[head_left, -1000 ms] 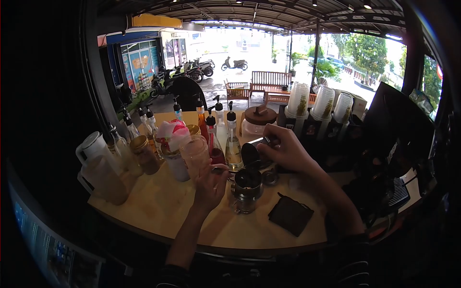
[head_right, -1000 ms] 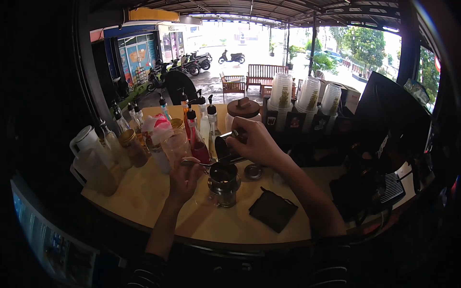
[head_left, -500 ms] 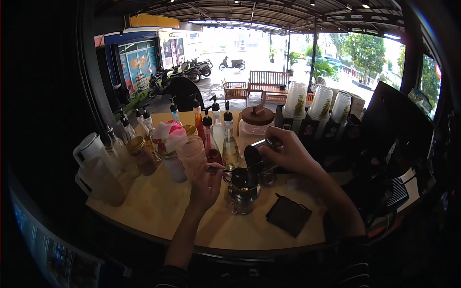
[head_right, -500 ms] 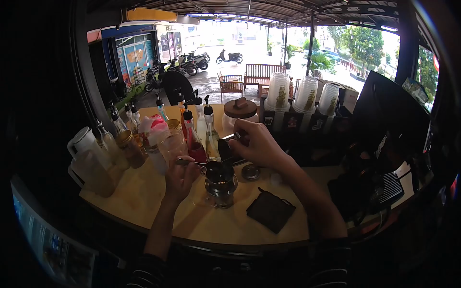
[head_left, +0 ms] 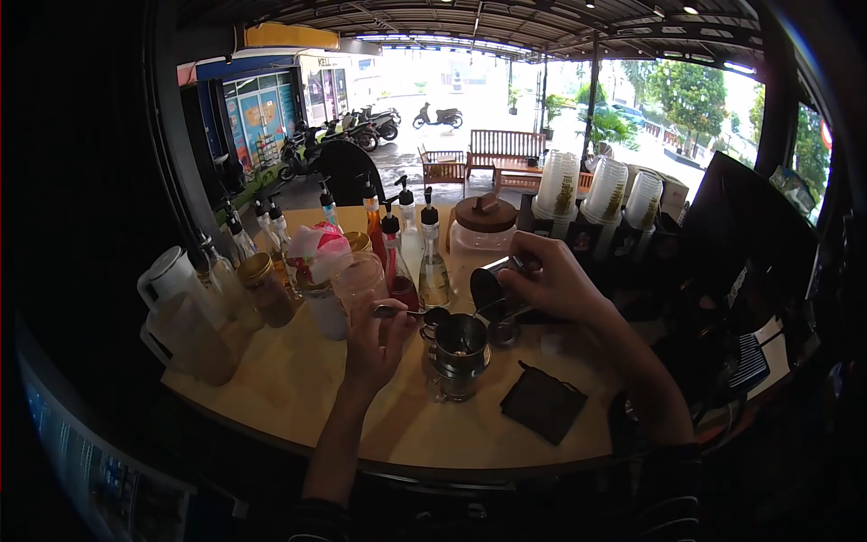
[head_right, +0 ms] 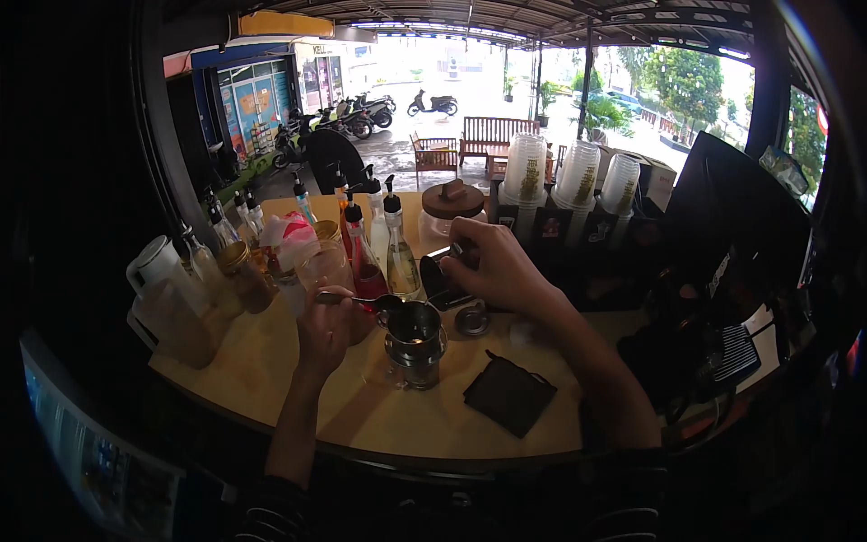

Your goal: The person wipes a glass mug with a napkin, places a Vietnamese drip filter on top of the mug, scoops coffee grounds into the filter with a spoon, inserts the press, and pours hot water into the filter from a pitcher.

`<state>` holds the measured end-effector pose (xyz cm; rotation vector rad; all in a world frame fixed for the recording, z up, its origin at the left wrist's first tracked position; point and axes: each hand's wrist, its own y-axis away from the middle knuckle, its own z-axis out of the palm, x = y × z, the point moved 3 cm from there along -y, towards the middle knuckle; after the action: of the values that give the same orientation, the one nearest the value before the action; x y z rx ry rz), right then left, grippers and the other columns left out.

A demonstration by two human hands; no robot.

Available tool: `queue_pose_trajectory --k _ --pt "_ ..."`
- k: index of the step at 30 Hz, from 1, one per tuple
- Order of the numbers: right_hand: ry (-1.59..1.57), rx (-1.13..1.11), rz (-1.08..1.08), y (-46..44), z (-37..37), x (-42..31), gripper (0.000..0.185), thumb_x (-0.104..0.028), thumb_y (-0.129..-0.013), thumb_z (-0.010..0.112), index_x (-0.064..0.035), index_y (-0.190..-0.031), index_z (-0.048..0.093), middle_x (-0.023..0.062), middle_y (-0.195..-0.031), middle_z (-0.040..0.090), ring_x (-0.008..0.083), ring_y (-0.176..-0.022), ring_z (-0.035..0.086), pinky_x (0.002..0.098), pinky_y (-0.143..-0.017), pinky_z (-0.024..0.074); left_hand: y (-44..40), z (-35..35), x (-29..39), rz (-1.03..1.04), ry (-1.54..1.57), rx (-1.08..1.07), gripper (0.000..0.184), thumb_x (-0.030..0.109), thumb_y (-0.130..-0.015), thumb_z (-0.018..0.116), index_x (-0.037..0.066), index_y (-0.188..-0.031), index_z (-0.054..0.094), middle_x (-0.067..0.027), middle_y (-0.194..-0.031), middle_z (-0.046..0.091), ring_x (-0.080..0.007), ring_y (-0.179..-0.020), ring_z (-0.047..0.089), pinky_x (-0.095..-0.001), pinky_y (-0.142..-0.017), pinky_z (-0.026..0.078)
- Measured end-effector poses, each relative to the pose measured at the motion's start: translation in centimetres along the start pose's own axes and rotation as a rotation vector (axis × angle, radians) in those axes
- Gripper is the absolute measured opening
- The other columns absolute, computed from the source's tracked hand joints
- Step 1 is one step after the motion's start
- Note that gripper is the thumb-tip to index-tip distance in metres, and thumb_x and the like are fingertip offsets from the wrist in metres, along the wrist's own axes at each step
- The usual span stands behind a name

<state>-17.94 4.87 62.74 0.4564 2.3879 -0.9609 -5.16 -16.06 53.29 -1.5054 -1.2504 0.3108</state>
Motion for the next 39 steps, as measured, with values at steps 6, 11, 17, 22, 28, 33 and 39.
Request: queue_pose_trajectory --k 6,11,17,22,28,33,39 --pt "0.122 0.011 -0.071 -0.6 0.0 -0.2 0.024 -0.012 -0.078 0.068 0.0007 -0.080 0.048 0.0041 -0.065 0.040 0.0097 -0.060 0.036 0.0282 -0.052 0.0346 0.1 -0.3 0.0 0.011 -0.027 0.024 0.011 0.012 -0.091 0.053 0.006 -0.100 0.052 -0.0074 -0.075 0.068 -0.0260 -0.079 0.065 -0.0452 -0.104 0.030" --pt "0.077 0.020 -0.079 -1.0 0.5 -0.3 0.026 -0.013 -0.078 0.069 0.0008 -0.079 0.046 0.0040 -0.062 0.037 0.0107 -0.058 0.033 0.0291 -0.051 0.0336 0.3 -0.7 0.4 -0.013 0.009 0.005 0.010 0.011 -0.091 0.054 0.005 -0.099 0.053 -0.0078 -0.075 0.068 -0.0254 -0.081 0.065 -0.0448 -0.104 0.030" --pt "0.057 -0.013 -0.084 -1.0 1.0 -0.8 0.025 -0.014 -0.079 0.068 0.0008 -0.080 0.048 0.0038 -0.062 0.039 0.0097 -0.057 0.035 0.0289 -0.050 0.0338 0.3 -0.8 0.6 0.012 -0.006 0.037 0.010 0.011 -0.091 0.054 0.006 -0.099 0.053 -0.0072 -0.073 0.067 -0.0232 -0.081 0.065 -0.0436 -0.104 0.030" --pt "0.049 -0.034 -0.078 -0.2 0.5 -1.6 0.024 -0.015 -0.079 0.069 0.0003 -0.080 0.049 0.0036 -0.061 0.040 0.0083 -0.058 0.036 0.0273 -0.052 0.0360 0.4 -0.6 0.9 -0.007 0.001 0.022 0.010 0.011 -0.091 0.054 0.006 -0.100 0.053 -0.0074 -0.072 0.067 -0.0240 -0.080 0.065 -0.0443 -0.103 0.031" --pt "0.043 0.031 -0.031 1.1 -0.6 -0.4 0.023 -0.012 -0.079 0.068 0.0001 -0.081 0.049 0.0026 -0.063 0.045 0.0069 -0.058 0.042 0.0267 -0.052 0.0388 0.3 0.1 1.5 0.036 -0.005 0.035 0.010 0.011 -0.090 0.055 0.007 -0.099 0.054 -0.0059 -0.071 0.066 -0.0243 -0.076 0.064 -0.0442 -0.103 0.032" --pt "-0.443 0.332 0.102 3.7 0.4 6.7 0.016 -0.005 -0.083 0.066 -0.0040 -0.079 0.050 -0.0049 -0.068 0.051 0.0002 -0.063 0.048 0.0186 -0.052 0.0368 0.5 0.7 2.2 0.024 0.024 0.062 0.009 0.011 -0.090 0.055 0.007 -0.099 0.054 -0.0048 -0.073 0.067 -0.0231 -0.077 0.064 -0.0432 -0.102 0.034" --pt "-0.813 0.576 0.309 8.8 3.7 13.9 0.018 -0.006 -0.083 0.065 -0.0079 -0.074 0.050 -0.0043 -0.066 0.050 0.0024 -0.059 0.044 0.0206 -0.055 0.0345 1.5 1.2 2.2 0.025 0.049 0.068 0.009 0.009 -0.090 0.054 0.008 -0.099 0.054 -0.0045 -0.074 0.067 -0.0190 -0.077 0.064 -0.0425 -0.105 0.030"
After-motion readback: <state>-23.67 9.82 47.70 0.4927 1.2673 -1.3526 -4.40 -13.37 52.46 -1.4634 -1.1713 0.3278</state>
